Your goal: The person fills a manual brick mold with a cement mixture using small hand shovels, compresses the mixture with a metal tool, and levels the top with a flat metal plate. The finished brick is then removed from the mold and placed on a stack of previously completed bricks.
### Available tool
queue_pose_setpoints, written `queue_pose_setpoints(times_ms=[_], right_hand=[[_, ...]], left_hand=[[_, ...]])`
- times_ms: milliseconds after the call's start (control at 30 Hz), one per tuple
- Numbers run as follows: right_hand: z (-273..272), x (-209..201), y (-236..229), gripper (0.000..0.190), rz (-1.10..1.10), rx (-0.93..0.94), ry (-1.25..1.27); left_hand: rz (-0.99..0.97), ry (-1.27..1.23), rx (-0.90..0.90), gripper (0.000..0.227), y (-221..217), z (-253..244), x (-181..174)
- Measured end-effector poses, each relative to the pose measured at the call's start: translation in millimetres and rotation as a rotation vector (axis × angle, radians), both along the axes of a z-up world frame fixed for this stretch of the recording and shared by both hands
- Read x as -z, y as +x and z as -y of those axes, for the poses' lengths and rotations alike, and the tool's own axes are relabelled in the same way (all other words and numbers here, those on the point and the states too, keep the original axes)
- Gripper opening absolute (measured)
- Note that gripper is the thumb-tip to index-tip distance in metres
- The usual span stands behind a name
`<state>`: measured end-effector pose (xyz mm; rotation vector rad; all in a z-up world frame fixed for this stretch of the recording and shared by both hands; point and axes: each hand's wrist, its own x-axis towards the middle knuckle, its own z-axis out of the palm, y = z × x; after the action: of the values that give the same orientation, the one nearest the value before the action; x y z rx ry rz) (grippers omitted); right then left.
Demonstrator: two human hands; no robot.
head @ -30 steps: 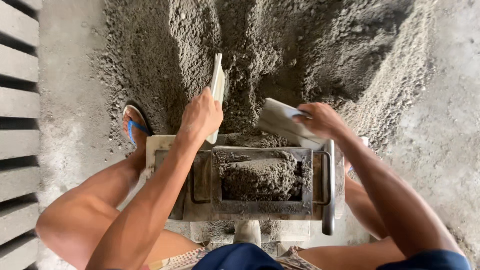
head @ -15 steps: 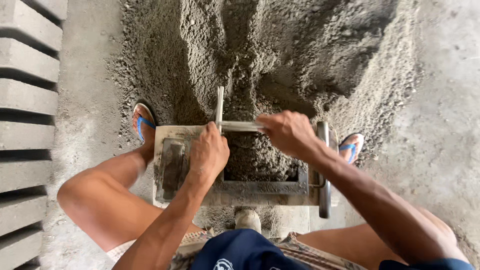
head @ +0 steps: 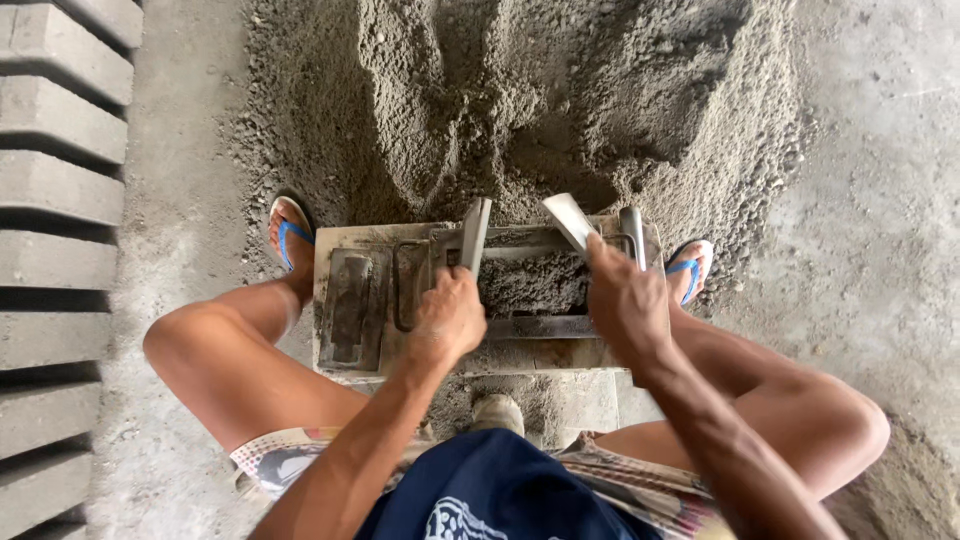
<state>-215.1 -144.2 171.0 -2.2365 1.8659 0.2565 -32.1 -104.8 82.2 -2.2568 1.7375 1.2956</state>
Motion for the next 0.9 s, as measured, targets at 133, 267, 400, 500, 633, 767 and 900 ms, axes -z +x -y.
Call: queue_pose_setpoints(times_ms=[133,267,400,500,633,767,900], right_hand=[[-18.0,8.2,20.0,0.037,-0.139,0.000,0.015],[-10.3,1.5,-60.0,0.027,0.113,-0.195,-0.061],[-24.4,-20.4,-31.1,0.032,0.267,-0.677,0.182],[-16.1,39.2,-27.8,0.025,0.440,-0.323,0.200],[16.6,67.2,-30.3,0.018,0.164,-0.444,0.008],[16.6,8.5,-29.0,0.021,0.394,-0.248,0.025],[44.7,15.0,-28.5,0.032,0.311,-0.299,-0.131]], left_hand=[[-0.040,-0.025,0.006,0.042,-10.3,-3.8,-12.8],[0.012,-0.111,0.058,0.042,35.0,25.8,-27.7],[-0.235,-0.166,0.359,0.045,40.0,65.8,-76.5],[-0.190,-0.125,0.621,0.042,30.0,71.6,-75.2],[-0.142,-0.179,0.720,0.054,33.1,73.4,-62.4],[-0.161,-0.278,0.457,0.047,51.8,56.1,-67.6],[0.009,-0.257,0.300,0.041,58.6,38.9,-5.8]])
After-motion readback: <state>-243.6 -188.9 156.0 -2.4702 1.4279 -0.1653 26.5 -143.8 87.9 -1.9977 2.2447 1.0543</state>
